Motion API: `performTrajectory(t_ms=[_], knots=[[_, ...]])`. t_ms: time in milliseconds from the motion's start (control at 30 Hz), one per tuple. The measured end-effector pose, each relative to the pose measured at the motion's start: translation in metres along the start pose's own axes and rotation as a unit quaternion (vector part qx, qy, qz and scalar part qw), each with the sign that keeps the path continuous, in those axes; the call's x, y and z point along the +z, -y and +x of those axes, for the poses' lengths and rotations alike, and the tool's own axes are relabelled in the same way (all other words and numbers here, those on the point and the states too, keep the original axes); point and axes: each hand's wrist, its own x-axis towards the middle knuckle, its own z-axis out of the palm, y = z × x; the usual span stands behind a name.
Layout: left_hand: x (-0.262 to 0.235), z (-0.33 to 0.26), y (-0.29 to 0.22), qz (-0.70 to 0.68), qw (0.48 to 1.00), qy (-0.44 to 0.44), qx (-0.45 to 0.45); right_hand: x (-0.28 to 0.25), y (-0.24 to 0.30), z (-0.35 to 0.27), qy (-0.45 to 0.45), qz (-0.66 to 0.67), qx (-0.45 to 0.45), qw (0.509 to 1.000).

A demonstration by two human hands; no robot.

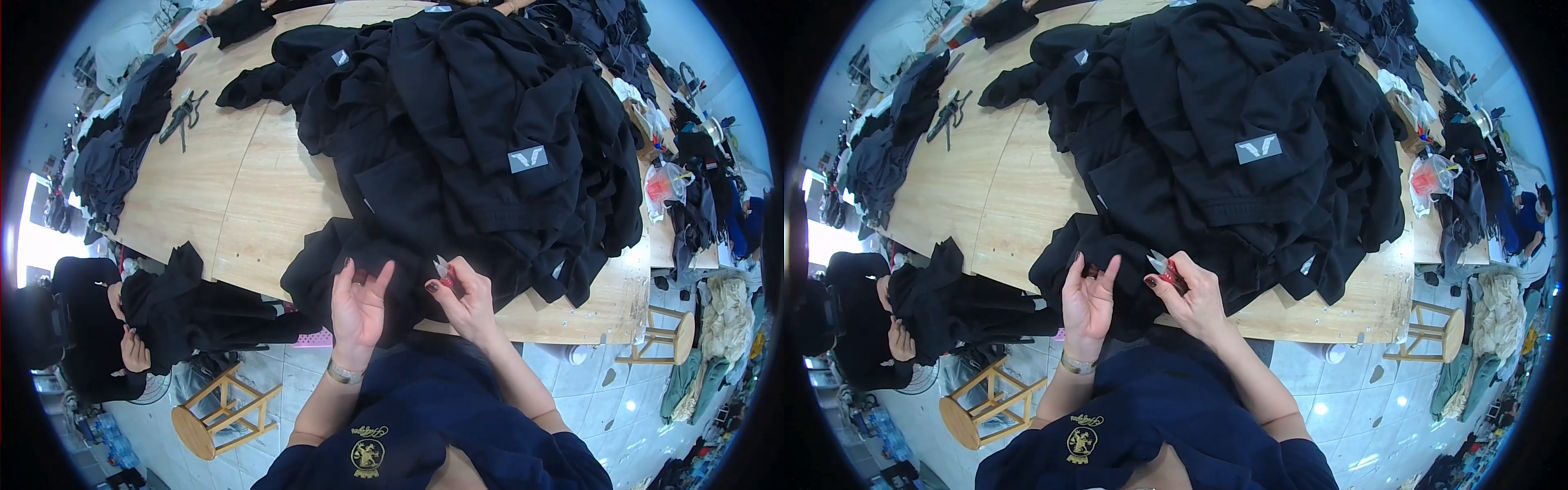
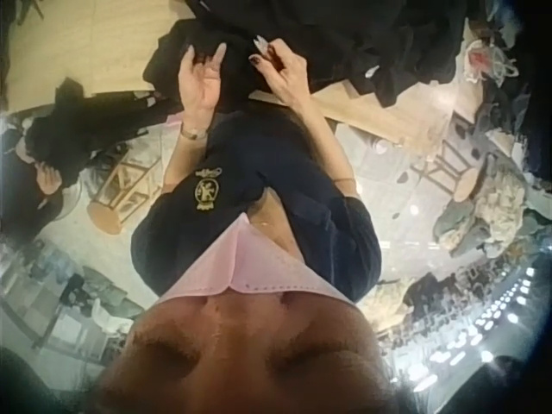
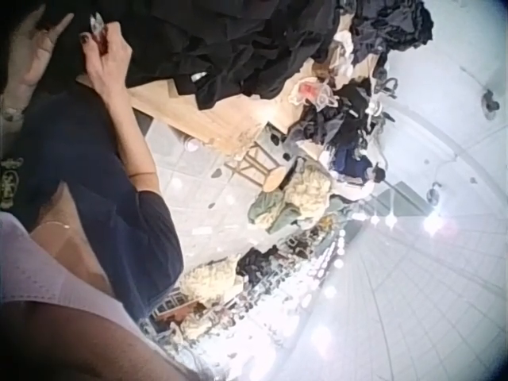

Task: Trim loose threads and tags from black garments using small scissors.

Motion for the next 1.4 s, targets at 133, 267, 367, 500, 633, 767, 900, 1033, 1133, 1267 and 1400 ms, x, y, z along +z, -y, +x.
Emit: performTrajectory(t_ms=[133, 267, 367, 500, 633, 767, 900, 1033, 1133, 1267, 1400], knots=[[0.010, -0.008, 0.007, 0.024, 1.000, 0.018, -0.009, 0.003, 0.000, -0.003, 0.013, -0.006, 0.052, 0.999], [-0.004, -0.010, 0.016, 0.081, 0.988, 0.124, 0.034, 0.005, 0.001, -0.003, 0.020, -0.026, 0.049, 0.998], [0.001, -0.014, 0.021, 0.147, 0.983, 0.095, 0.049, 0.005, -0.001, -0.004, 0.005, -0.071, 0.016, 0.997], [-0.008, -0.013, 0.024, 0.207, 0.966, 0.124, 0.096, 0.006, -0.011, -0.006, 0.004, -0.173, -0.071, 0.982], [-0.019, -0.011, 0.022, 0.224, 0.958, 0.134, 0.116, 0.008, -0.010, -0.009, 0.030, -0.211, -0.086, 0.973], [-0.019, -0.012, 0.023, 0.213, 0.960, 0.138, 0.115, 0.010, -0.011, -0.009, 0.031, -0.218, -0.091, 0.971], [-0.020, -0.013, 0.022, 0.217, 0.960, 0.139, 0.106, 0.012, -0.010, -0.007, 0.027, -0.212, -0.094, 0.972], [-0.021, -0.013, 0.022, 0.225, 0.959, 0.137, 0.108, 0.013, -0.011, -0.007, 0.025, -0.214, -0.091, 0.972], [-0.008, -0.015, 0.022, 0.210, 0.964, 0.126, 0.100, 0.013, -0.011, -0.010, 0.021, -0.174, -0.050, 0.983], [0.003, -0.020, 0.028, 0.209, 0.969, 0.094, 0.096, 0.016, -0.004, -0.011, -0.020, 0.037, 0.022, 0.999], [-0.022, -0.020, 0.032, 0.285, 0.941, 0.138, 0.118, 0.022, 0.010, -0.003, -0.004, 0.049, 0.095, 0.994]])
